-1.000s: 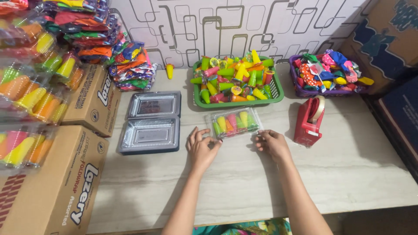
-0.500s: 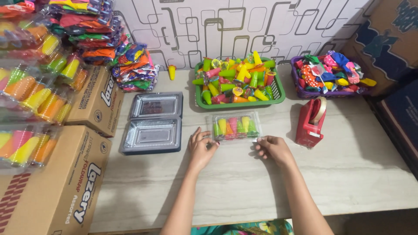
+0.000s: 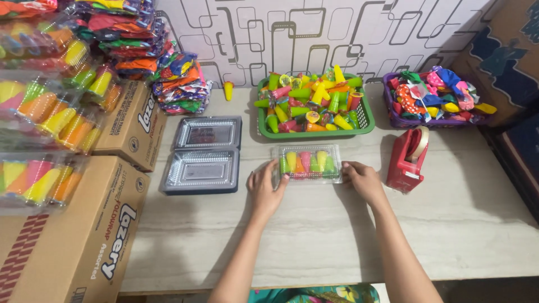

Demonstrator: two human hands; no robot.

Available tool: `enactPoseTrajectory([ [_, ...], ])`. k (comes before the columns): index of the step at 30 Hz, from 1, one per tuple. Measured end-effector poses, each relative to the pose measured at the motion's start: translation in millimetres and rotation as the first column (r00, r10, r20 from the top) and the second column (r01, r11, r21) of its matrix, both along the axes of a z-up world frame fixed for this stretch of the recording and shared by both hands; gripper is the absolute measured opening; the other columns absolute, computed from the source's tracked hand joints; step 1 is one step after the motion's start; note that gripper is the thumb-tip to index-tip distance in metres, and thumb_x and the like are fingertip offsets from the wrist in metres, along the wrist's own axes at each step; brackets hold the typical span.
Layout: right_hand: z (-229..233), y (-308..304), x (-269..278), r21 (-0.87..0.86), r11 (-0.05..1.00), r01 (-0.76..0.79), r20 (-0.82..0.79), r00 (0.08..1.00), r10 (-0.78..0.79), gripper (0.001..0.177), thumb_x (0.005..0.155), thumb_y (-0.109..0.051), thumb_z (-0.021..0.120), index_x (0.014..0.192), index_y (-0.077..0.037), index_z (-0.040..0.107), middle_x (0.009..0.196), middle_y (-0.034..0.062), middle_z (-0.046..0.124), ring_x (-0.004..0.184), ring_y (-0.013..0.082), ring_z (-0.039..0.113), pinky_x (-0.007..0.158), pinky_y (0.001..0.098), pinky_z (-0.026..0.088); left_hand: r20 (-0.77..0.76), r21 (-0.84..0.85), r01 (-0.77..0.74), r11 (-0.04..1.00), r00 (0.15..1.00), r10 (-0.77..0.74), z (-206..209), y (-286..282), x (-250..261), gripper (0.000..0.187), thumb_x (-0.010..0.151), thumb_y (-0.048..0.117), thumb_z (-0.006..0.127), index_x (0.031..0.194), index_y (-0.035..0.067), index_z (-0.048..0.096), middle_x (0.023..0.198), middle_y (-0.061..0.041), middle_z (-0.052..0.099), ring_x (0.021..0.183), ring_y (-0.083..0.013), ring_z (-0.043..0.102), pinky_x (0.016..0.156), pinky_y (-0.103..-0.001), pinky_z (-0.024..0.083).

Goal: The person picks up toy cones from a basket and places them into clear plastic containers, then uses a tape dispenser to seal the containers.

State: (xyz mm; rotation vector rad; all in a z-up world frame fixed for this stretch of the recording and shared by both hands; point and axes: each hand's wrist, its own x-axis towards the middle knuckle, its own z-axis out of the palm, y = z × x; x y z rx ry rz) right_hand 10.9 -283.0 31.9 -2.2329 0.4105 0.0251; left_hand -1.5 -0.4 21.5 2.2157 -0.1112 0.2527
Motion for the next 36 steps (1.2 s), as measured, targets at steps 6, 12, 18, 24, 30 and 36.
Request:
enactPoseTrajectory([
  [6, -4.9, -0.6, 11.5, -0.057, 0.997, -0.049, 0.034, 0.998, 0.051, 0.036, 0.098, -0.039, 0.062, 0.118, -0.013, 0.079, 0.109, 0.0217, 0.077, 0.115, 0.0457, 0.067, 0.100, 0.0548, 0.050, 0.031, 0.077, 0.005, 0.997, 0.999, -0.008, 0.9, -3.0, -3.9, 0.059, 0.098, 0.043, 0.063, 0.152, 0.023, 0.049, 0.142, -0.008, 0.064, 0.138, -0.0249, 0.052, 0.121, -0.057, 0.015],
  [12, 3.5, 10.7, -3.3, 0.071, 0.997, -0.031, 0.086, 0.996, 0.025, 0.032, 0.099, -0.035, 0.062, 0.115, -0.010, 0.076, 0.109, 0.0231, 0.076, 0.115, 0.0451, 0.066, 0.102, 0.0546, 0.048, 0.147, -0.007, -0.004, 1.000, 0.989, 0.005, -27.4, -1.1, 2.7, 0.056, 0.096, 0.036, 0.069, 0.148, 0.020, 0.056, 0.135, -0.010, 0.068, 0.129, -0.0262, 0.061, 0.119, -0.058, 0.019],
  [18, -23.9, 0.4, 2.6, 0.248, 0.968, -0.040, 0.144, 0.990, 0.004, 0.022, 0.098, -0.027, 0.066, 0.108, -0.010, 0.075, 0.095, 0.0179, 0.076, 0.098, 0.0317, 0.070, 0.090, 0.0472, 0.053, 0.166, -0.175, 0.004, 0.984, 0.986, 0.026, -19.9, 4.2, 0.3, 0.056, 0.094, 0.032, 0.072, 0.147, 0.021, 0.058, 0.136, -0.010, 0.068, 0.128, -0.0297, 0.062, 0.117, -0.053, 0.031],
  [24, 11.1, 25.5, 2.6, 0.488, 0.870, -0.071, 0.229, 0.972, -0.049, 0.022, 0.099, -0.019, 0.069, 0.109, 0.000, 0.072, 0.100, 0.0199, 0.069, 0.098, 0.0285, 0.062, 0.091, 0.0446, 0.054, 0.261, -0.349, 0.035, 0.937, 0.963, 0.062, 26.3, 10.5, -8.0, 0.051, 0.096, 0.021, 0.070, 0.145, 0.010, 0.059, 0.132, -0.020, 0.067, 0.126, -0.0391, 0.061, 0.109, -0.049, 0.046],
  [30, 32.3, 57.6, 8.5, 0.588, 0.801, -0.108, 0.263, 0.963, -0.063, 0.023, 0.099, -0.018, 0.071, 0.108, 0.003, 0.070, 0.104, 0.0224, 0.065, 0.098, 0.0280, 0.061, 0.092, 0.0443, 0.054, 0.363, -0.373, -0.043, 0.927, 0.913, 0.188, 67.6, 33.9, -16.0, 0.049, 0.094, 0.015, 0.070, 0.142, 0.010, 0.062, 0.129, -0.017, 0.067, 0.122, -0.0357, 0.064, 0.103, -0.043, 0.052],
  [36, 77.6, 120.3, 1.9, 0.636, 0.745, -0.202, 0.290, 0.957, 0.013, 0.025, 0.095, -0.019, 0.074, 0.107, 0.003, 0.070, 0.103, 0.0196, 0.062, 0.097, 0.0272, 0.060, 0.090, 0.0420, 0.055, 0.390, -0.457, -0.098, 0.884, 0.871, 0.298, 91.2, 82.8, -39.2, 0.045, 0.097, 0.014, 0.065, 0.141, 0.007, 0.061, 0.129, -0.018, 0.067, 0.122, -0.0354, 0.065, 0.103, -0.043, 0.053],
])
